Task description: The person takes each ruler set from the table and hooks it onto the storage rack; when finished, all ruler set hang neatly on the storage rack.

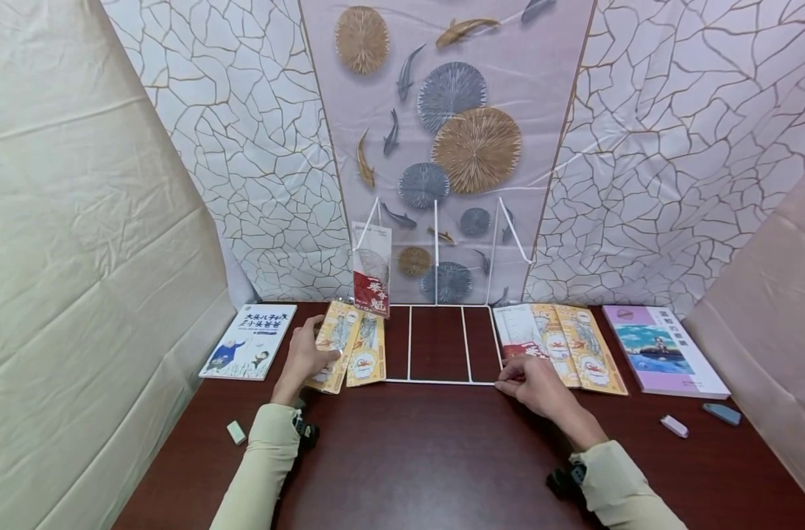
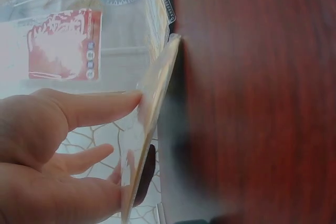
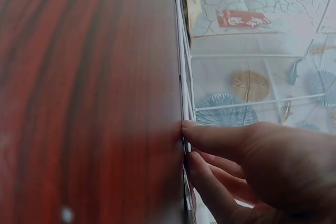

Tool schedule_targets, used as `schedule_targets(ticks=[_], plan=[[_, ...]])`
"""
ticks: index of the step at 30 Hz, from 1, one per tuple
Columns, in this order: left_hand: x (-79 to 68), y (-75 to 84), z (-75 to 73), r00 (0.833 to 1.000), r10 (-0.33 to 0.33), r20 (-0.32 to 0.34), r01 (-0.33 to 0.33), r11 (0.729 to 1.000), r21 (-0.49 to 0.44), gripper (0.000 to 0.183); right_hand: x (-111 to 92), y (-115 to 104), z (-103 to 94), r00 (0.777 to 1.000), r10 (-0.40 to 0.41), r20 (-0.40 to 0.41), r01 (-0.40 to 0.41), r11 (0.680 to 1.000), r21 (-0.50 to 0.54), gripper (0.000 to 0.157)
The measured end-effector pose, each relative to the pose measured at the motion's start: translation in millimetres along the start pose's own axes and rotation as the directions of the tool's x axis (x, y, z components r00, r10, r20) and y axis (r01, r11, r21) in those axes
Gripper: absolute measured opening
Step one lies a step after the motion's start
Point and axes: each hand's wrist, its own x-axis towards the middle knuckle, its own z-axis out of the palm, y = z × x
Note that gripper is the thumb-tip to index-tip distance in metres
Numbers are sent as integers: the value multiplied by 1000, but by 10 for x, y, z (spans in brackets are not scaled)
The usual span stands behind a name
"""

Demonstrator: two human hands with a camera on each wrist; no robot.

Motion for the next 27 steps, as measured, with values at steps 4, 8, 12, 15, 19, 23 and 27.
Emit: schedule_targets(ticks=[4, 8, 12, 15, 19, 23, 27], plan=[[-8, -10, 0, 999, 14, -31, -16, 999, -39, 82, 3, -22, 1, 1000, -18, -5, 18, 999, -38, 18], [-13, -10, 9, 999, -15, -43, 9, 989, -144, 77, 13, -69, -36, 1000, -19, 19, 21, 996, -90, 22], [-2, -14, -19, 996, -41, -77, 19, 964, -266, 70, 47, -129, -79, 998, -21, 56, 27, 994, -107, 24], [19, -9, -58, 994, -36, -101, -4, 929, -371, 60, 70, -164, -97, 997, -6, 76, 14, 994, -110, 23], [66, 21, -99, 992, -31, -118, -40, 829, -558, 49, 89, -167, -93, 997, 15, 81, -6, 993, -115, 22], [101, 74, -130, 991, -12, -137, -85, 729, -679, 42, 110, -149, -76, 998, 21, 65, -13, 993, -118, 19], [102, 121, -154, 989, 22, -147, -124, 666, -735, 40, 126, -136, -56, 998, 27, 57, -21, 993, -113, 17]])
